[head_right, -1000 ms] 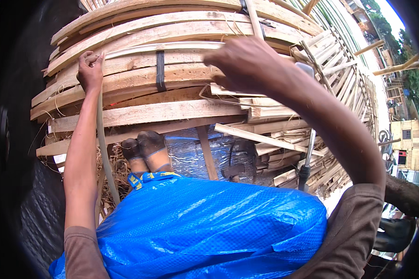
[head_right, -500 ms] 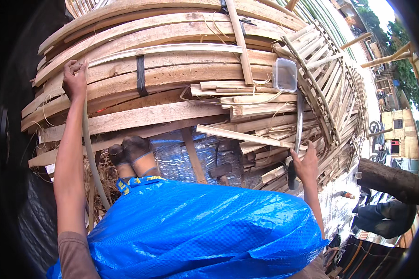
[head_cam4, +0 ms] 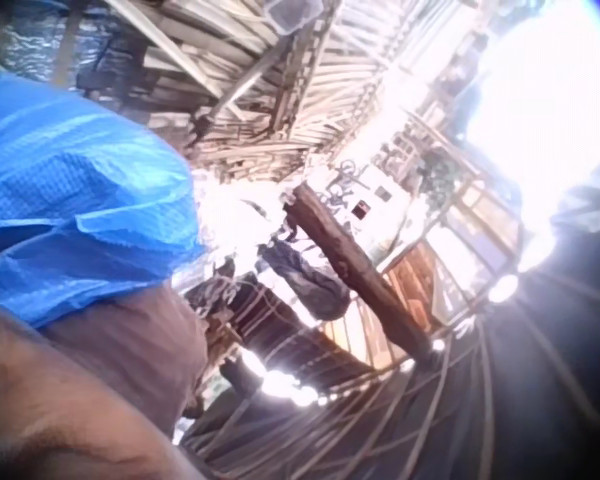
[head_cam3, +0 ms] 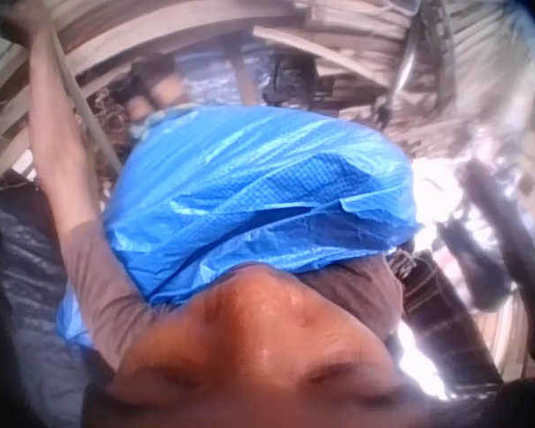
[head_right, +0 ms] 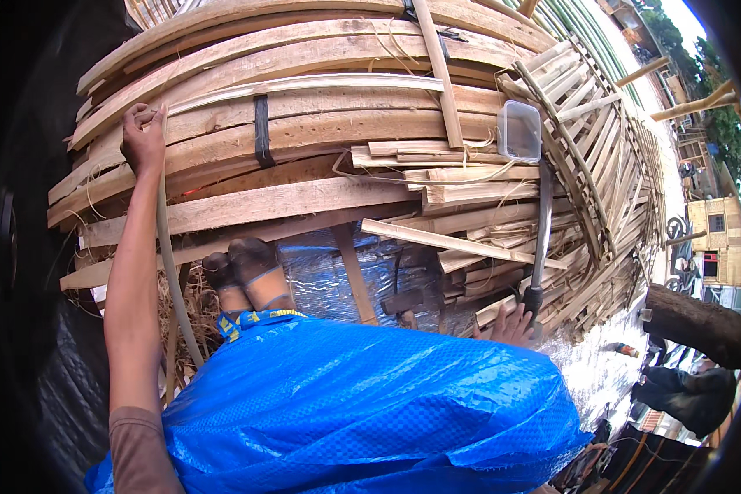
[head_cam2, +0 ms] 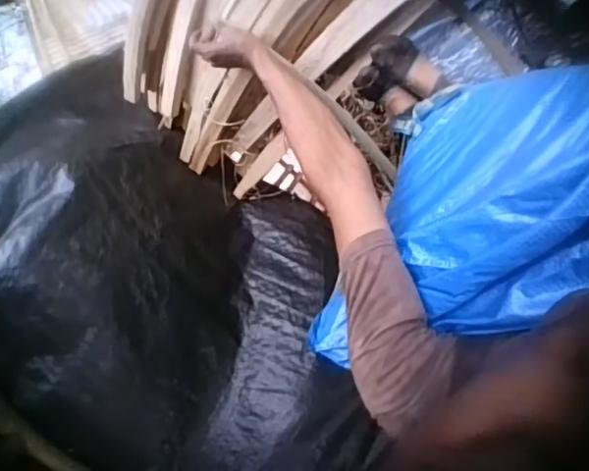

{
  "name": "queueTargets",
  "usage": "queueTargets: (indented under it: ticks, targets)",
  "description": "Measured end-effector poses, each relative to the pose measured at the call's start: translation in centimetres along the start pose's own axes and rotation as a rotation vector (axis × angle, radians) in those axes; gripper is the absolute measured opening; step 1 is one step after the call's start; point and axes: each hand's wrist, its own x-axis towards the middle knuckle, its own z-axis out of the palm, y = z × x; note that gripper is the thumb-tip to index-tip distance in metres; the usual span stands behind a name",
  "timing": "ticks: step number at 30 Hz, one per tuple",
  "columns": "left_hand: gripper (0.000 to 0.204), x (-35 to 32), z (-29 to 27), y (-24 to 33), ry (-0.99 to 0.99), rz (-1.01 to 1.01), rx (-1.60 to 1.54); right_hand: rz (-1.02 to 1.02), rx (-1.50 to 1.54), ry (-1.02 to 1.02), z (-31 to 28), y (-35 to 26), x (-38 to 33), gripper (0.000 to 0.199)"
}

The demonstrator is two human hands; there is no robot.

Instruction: The person constructs a wooden frame by placing a thin bamboo slat against a stack of wood and hammering it into place.

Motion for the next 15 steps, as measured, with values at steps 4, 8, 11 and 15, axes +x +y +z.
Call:
queueTargets:
  ticks: [4,8,11,15]
  targets:
    - [0.036,0.0,0.0,-0.2,0.0,0.029,0.014,0.039,0.078,-0.076,0.6,-1.2,-0.7,0.066]
    - [0.037,0.1,0.0,0.3,0.006,0.014,0.018,0.077,0.159,-0.148,0.2,-1.7,-0.9,0.063]
    - [0.038,-0.1,-0.1,0.5,0.0,0.011,0.013,0.122,0.224,-0.214,-0.1,-1.8,-0.9,0.06]
    - [0.038,0.1,-0.1,-0.2,0.015,0.022,0.056,0.172,0.329,-0.324,-1.0,-1.9,-0.2,0.057]
